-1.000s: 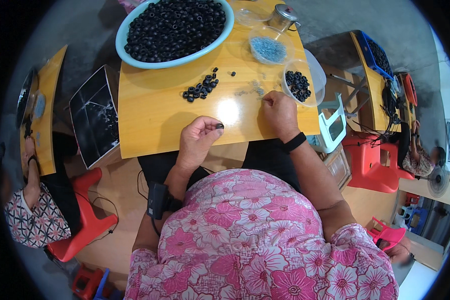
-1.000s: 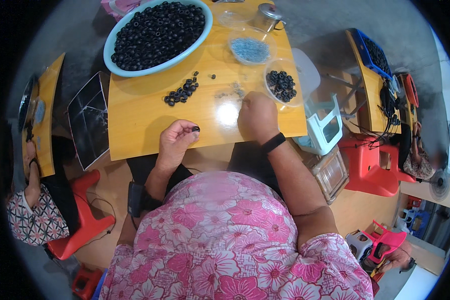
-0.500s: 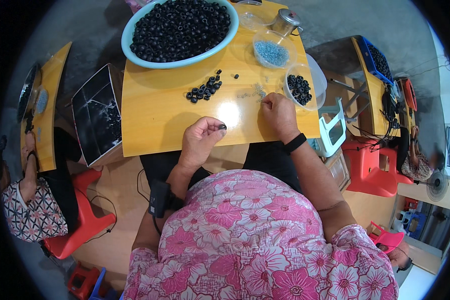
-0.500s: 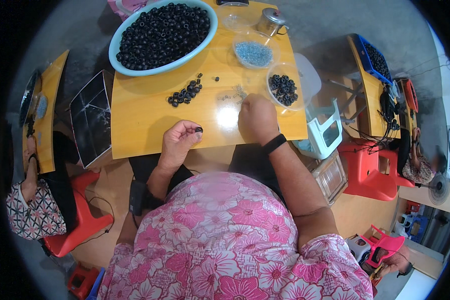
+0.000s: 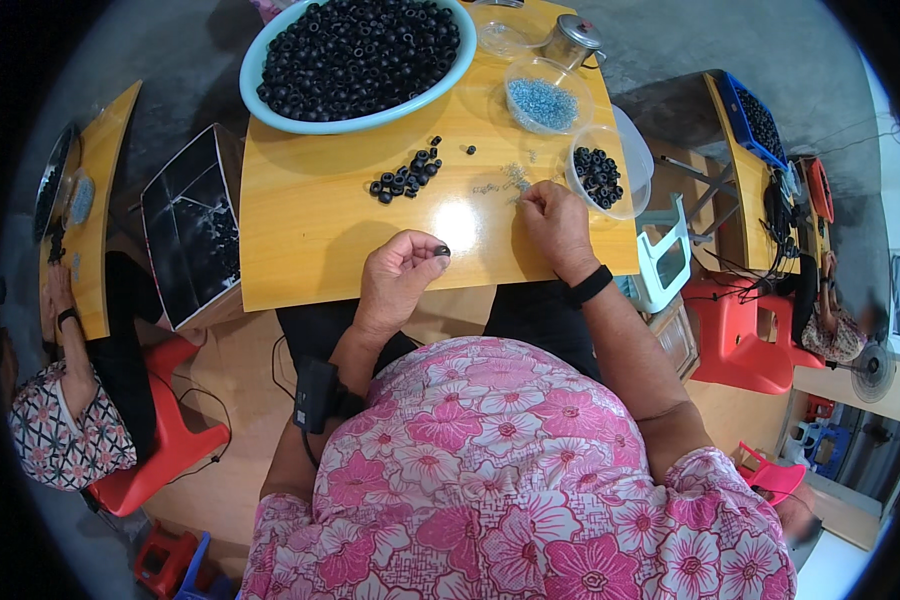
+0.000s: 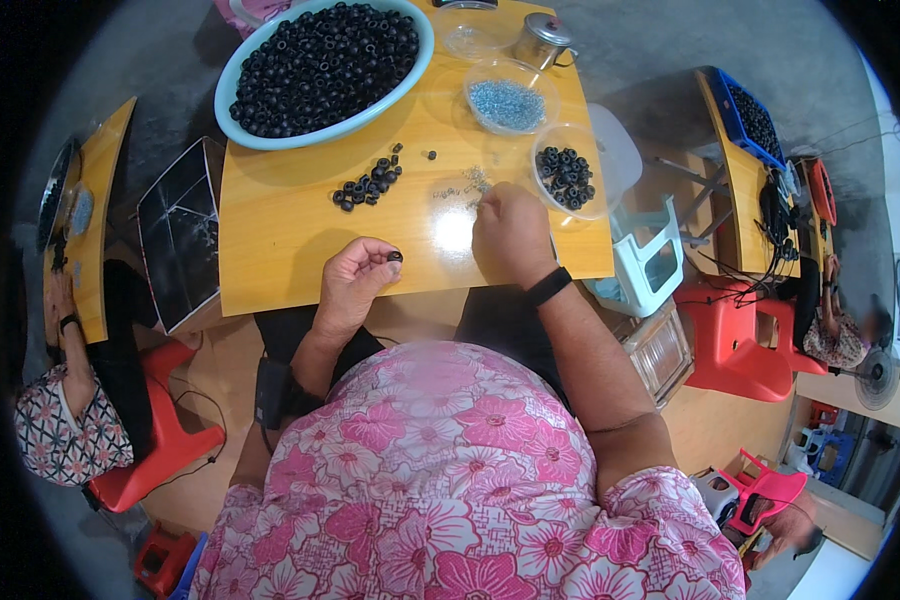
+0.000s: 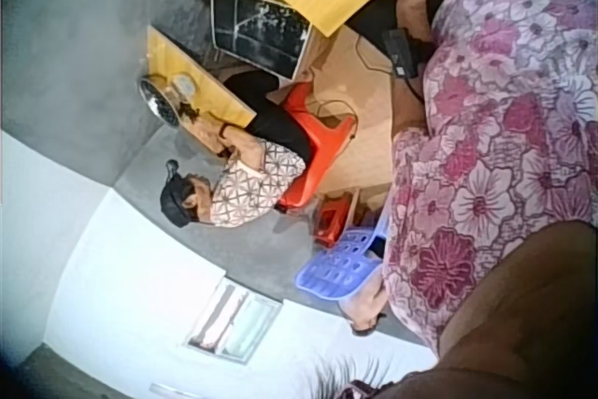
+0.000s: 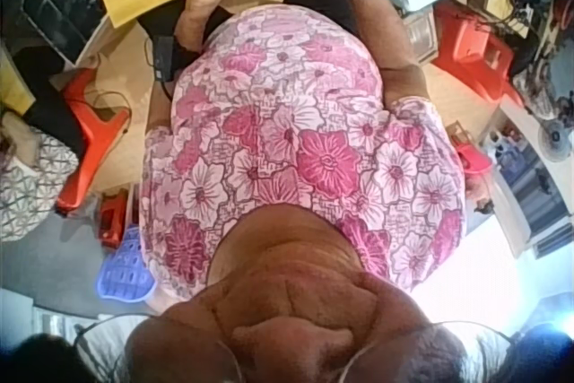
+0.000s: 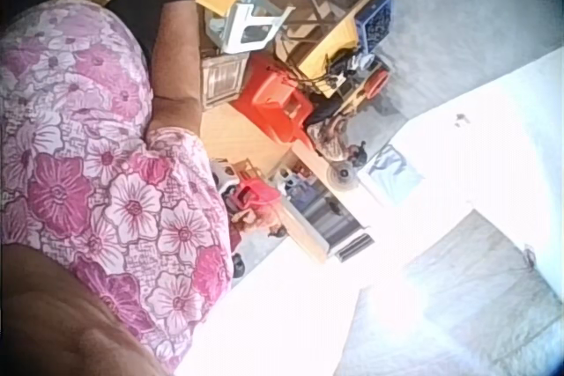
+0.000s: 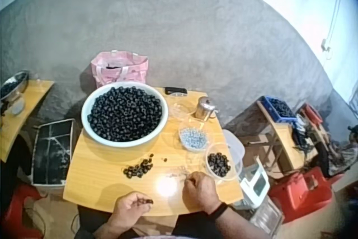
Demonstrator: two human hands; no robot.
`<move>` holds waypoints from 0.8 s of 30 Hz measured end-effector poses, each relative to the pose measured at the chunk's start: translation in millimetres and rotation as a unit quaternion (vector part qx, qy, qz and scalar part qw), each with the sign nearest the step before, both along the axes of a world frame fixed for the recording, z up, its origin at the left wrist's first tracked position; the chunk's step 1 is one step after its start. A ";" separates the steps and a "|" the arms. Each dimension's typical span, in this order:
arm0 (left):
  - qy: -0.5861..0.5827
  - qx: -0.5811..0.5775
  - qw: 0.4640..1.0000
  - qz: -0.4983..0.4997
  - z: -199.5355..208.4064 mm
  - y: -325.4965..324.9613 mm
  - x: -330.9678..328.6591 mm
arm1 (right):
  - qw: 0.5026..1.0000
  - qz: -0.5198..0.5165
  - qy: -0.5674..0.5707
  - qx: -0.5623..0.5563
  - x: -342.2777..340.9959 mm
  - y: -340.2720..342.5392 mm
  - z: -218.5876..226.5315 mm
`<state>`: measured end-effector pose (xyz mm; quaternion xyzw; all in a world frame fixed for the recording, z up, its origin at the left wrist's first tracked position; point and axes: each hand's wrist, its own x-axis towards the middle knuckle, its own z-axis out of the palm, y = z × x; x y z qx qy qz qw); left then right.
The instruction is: Assembling small black plastic components into clear circular covers.
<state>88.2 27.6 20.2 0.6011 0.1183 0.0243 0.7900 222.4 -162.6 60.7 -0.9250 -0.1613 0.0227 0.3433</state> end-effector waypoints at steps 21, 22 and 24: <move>0.009 0.014 1.000 -0.003 6.4 0.5 -1.1 | 0.997 0.005 0.003 0.083 7.5 -1.4 -11.9; 0.004 0.014 1.000 -0.003 6.2 0.2 -1.0 | 0.997 0.007 0.006 0.083 8.1 -2.1 -12.7; 0.000 0.014 1.000 -0.003 5.7 0.1 -0.6 | 0.997 0.009 0.009 0.082 8.1 -2.5 -13.5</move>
